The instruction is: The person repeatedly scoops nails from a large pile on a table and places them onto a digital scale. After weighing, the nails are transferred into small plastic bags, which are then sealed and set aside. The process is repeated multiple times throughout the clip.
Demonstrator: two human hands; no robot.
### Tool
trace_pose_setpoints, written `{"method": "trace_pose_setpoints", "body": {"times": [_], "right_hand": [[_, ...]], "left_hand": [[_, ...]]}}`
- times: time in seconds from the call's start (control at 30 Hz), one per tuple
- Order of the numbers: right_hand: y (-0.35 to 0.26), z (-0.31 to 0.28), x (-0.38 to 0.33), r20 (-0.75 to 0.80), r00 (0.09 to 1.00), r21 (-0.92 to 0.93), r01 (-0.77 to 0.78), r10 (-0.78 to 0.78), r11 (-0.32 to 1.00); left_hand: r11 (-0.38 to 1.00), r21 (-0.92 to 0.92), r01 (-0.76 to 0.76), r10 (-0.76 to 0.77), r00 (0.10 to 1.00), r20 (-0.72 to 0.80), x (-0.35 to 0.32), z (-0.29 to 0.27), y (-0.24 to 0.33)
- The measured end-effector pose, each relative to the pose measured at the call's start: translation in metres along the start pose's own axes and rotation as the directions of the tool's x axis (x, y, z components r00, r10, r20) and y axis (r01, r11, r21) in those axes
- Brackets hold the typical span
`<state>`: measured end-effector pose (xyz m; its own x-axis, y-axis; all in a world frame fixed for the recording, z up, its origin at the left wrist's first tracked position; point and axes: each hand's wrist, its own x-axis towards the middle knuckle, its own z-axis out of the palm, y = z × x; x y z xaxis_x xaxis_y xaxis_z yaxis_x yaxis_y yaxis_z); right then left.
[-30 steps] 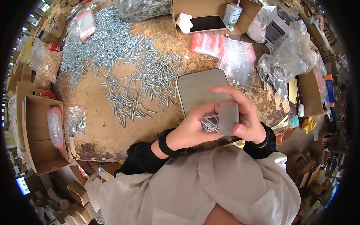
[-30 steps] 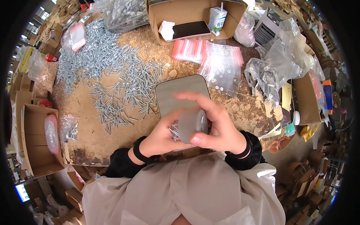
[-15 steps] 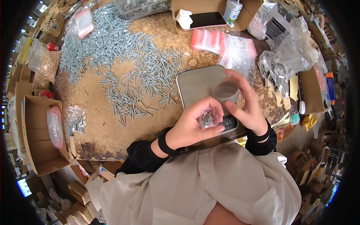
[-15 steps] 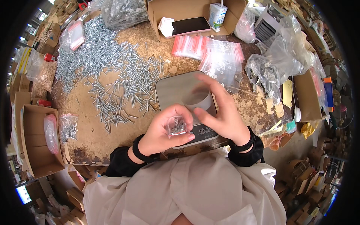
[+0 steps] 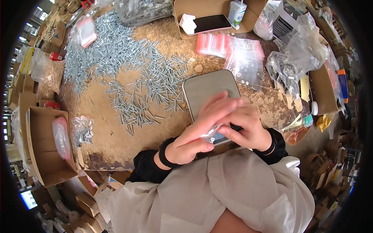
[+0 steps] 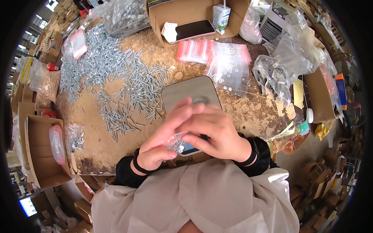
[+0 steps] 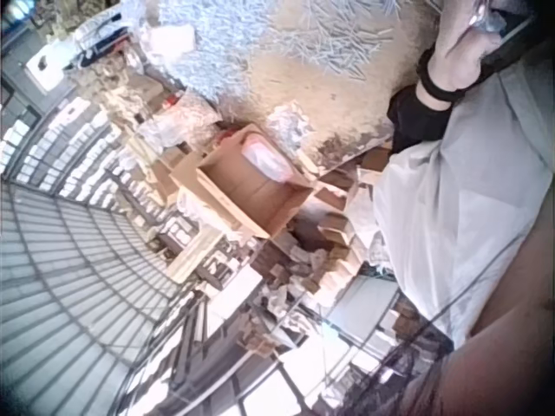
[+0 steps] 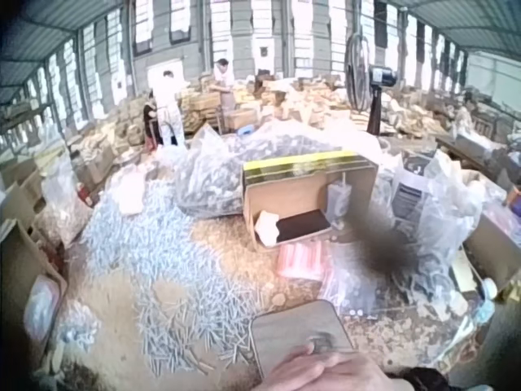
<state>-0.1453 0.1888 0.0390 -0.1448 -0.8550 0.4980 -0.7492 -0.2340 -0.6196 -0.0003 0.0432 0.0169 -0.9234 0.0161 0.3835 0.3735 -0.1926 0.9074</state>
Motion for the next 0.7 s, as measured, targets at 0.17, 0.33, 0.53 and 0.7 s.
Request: {"method": "trace_pose_setpoints", "body": {"times": [0.17,0.33,0.53,0.7], "right_hand": [[0.002,-0.003,-0.004,-0.083,0.991,0.143,0.113,-0.102,0.983],[-0.003,-0.009,-0.006,-0.084,0.976,0.022,0.203,-0.200,0.979],[-0.005,-0.005,-0.011,-0.022,0.979,0.039,0.202,-0.201,0.979],[-0.005,-0.006,-0.011,-0.034,0.973,0.104,0.232,-0.229,0.967]], "left_hand": [[0.998,0.040,0.057,-0.052,0.991,-0.123,-0.006,-0.003,0.004],[0.876,0.480,-0.053,0.145,0.977,-0.157,0.000,-0.002,0.012],[0.729,0.669,-0.143,0.216,0.976,-0.027,0.005,0.003,0.011],[0.654,0.725,-0.214,0.268,0.963,0.043,0.007,0.003,0.014]]}}
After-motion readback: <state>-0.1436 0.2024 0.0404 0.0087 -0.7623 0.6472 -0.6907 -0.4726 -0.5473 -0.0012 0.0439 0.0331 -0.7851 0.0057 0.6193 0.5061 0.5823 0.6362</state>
